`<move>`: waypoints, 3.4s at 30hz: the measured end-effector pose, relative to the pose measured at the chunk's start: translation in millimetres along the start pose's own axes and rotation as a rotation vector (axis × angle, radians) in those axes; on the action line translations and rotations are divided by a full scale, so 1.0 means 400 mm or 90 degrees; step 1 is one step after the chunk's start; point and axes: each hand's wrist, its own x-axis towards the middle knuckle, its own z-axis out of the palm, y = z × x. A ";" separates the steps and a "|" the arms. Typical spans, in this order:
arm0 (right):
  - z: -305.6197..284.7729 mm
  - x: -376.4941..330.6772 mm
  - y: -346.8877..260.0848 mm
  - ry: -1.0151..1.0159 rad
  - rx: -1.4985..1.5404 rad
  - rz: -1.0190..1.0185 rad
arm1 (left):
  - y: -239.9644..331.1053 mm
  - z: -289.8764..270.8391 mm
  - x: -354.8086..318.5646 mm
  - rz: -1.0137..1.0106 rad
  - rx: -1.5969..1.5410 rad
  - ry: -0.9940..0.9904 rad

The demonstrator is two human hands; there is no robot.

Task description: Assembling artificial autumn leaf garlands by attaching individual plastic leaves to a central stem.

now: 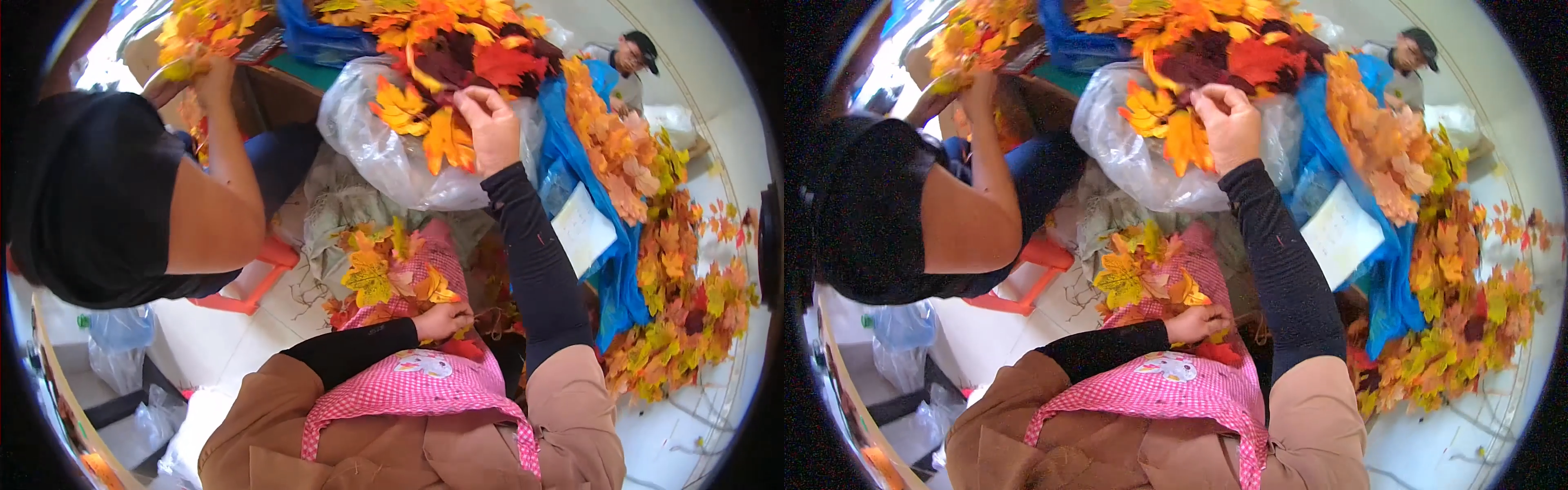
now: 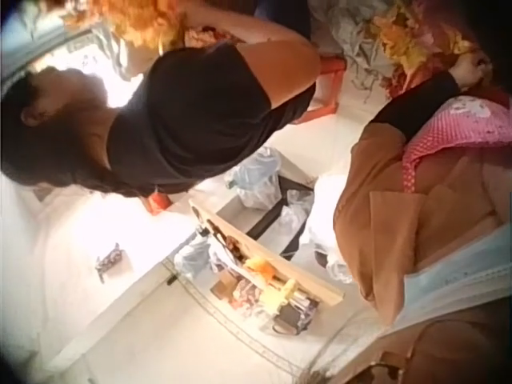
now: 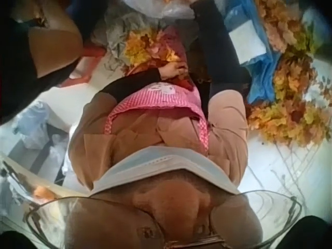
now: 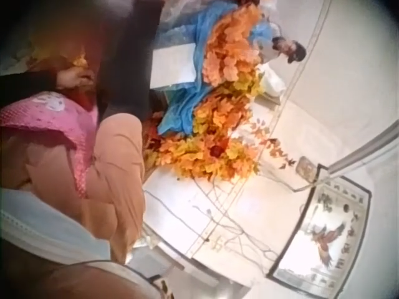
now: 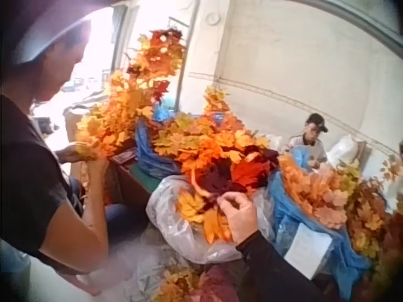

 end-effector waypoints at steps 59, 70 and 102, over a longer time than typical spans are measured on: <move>-0.500 -0.731 -0.135 0.109 -0.581 -0.041 | 0.301 0.164 0.085 0.169 0.149 0.147; -0.500 -0.742 -0.128 0.095 -0.573 -0.035 | 0.307 0.168 0.079 0.182 0.194 0.145; -0.450 -0.782 -0.082 0.084 -0.425 0.041 | 0.264 0.136 0.045 0.210 0.351 0.122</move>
